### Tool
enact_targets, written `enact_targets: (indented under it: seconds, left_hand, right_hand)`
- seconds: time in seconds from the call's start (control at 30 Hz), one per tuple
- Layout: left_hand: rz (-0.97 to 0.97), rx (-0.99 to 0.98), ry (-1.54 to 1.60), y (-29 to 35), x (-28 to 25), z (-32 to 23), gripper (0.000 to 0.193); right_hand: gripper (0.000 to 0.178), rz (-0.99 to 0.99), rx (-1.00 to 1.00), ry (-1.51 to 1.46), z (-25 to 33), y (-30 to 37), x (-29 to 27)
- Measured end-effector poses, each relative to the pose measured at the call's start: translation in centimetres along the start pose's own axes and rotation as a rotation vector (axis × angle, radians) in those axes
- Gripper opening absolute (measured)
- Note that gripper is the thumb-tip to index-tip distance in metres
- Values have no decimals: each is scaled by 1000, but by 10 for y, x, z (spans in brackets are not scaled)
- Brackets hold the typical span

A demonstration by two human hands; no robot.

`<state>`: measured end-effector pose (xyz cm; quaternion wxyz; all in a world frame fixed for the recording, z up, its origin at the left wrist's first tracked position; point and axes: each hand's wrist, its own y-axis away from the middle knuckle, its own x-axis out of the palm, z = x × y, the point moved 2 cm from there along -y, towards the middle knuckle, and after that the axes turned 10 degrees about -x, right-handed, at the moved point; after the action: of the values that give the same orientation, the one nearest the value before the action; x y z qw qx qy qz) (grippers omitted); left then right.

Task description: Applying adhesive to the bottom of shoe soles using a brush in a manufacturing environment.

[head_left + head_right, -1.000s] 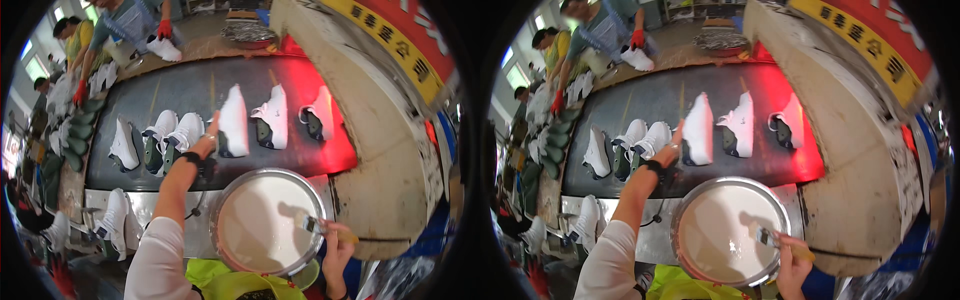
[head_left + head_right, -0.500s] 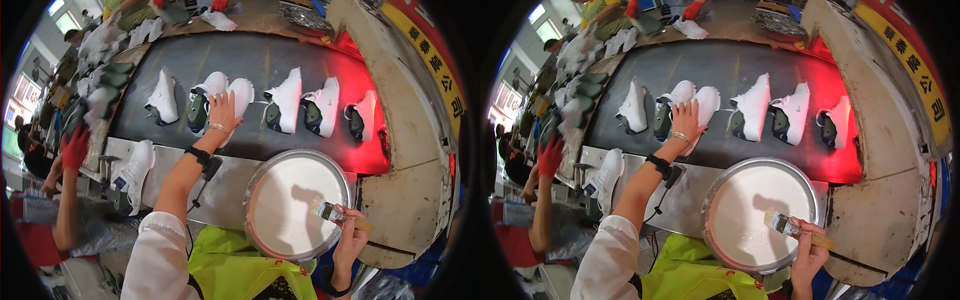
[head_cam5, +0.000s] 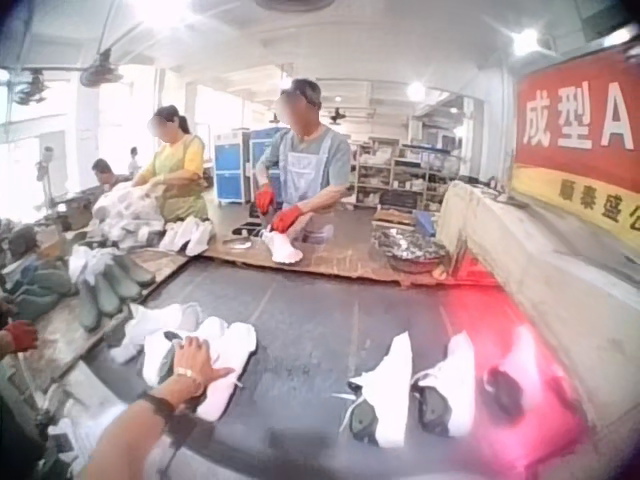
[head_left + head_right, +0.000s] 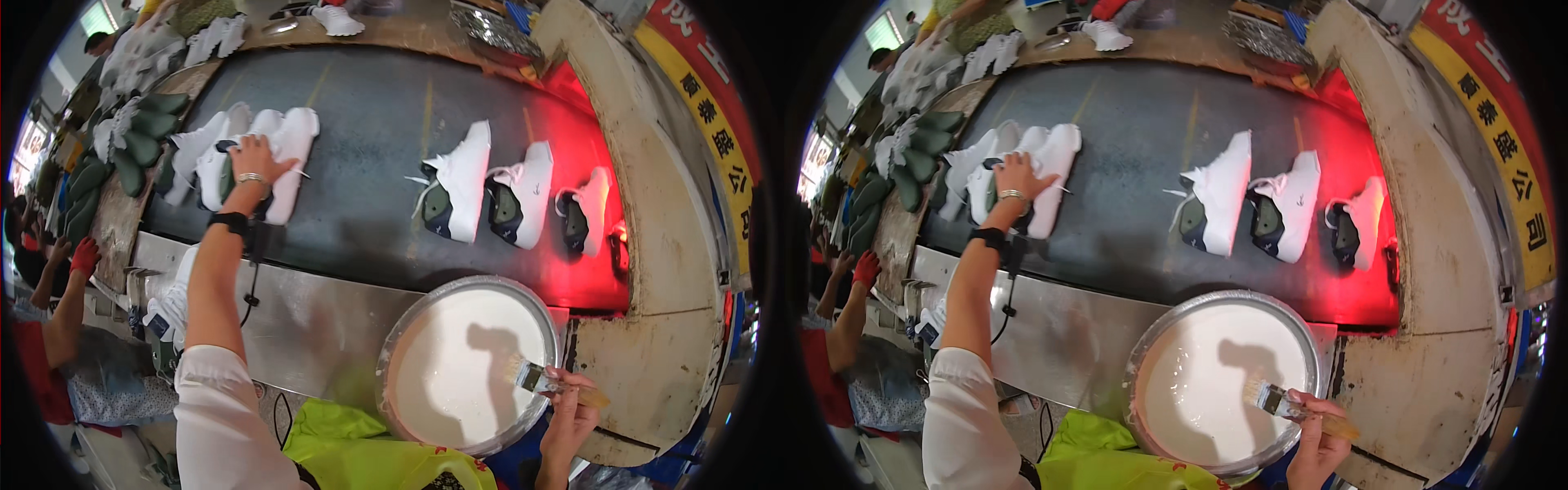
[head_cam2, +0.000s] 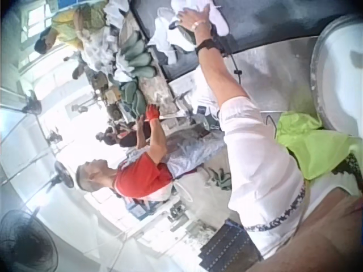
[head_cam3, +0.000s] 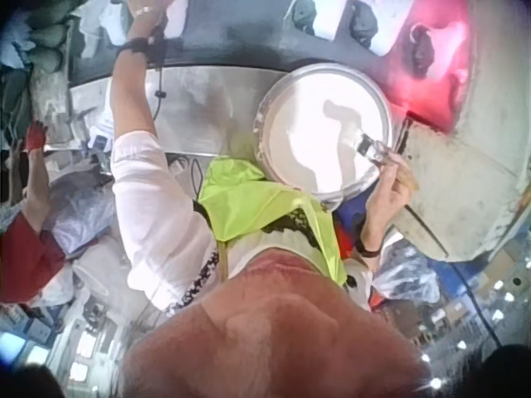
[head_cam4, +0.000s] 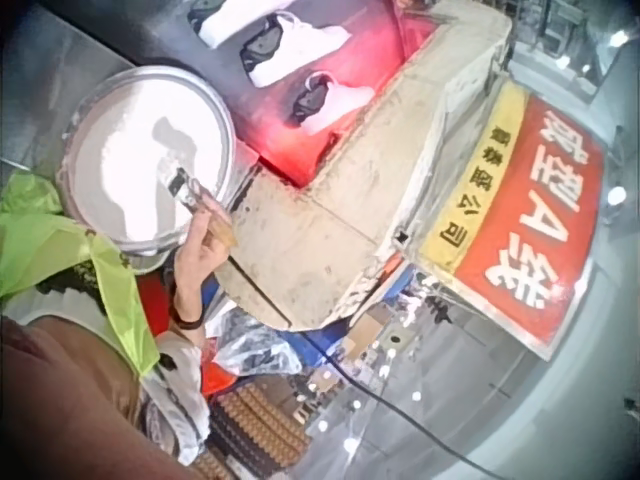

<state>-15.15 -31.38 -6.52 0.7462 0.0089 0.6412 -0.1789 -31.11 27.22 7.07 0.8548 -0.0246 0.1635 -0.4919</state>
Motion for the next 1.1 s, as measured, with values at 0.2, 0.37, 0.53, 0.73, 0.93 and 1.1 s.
enact_targets:
  seconds: [0.2, 0.37, 0.53, 0.73, 0.93, 1.1]
  left_hand:
    - [-213, -17, 203, -20, 12, 21, 102]
    - [-213, -351, 349, 20, 39, -16, 98]
    - [470, -413, 489, -8, -6, -24, 87]
    - [257, -511, 556, -4, -7, -37, 70]
    - [596, -728, 1350, 33, 11, 78, 93]
    - [981, -439, 2205, 210, -74, 84, 72]
  right_hand:
    - [19, -122, -36, -94, -7, -5, -20]
    - [21, -119, -7, -110, -22, -18, -16]
    - [24, -86, 1, -146, -31, -13, -13]
    - [26, -76, -107, 53, 6, 0, -5]
    - [18, 3, -77, -197, 26, 24, 2]
    - [20, -35, -3, -180, 29, 30, 20]
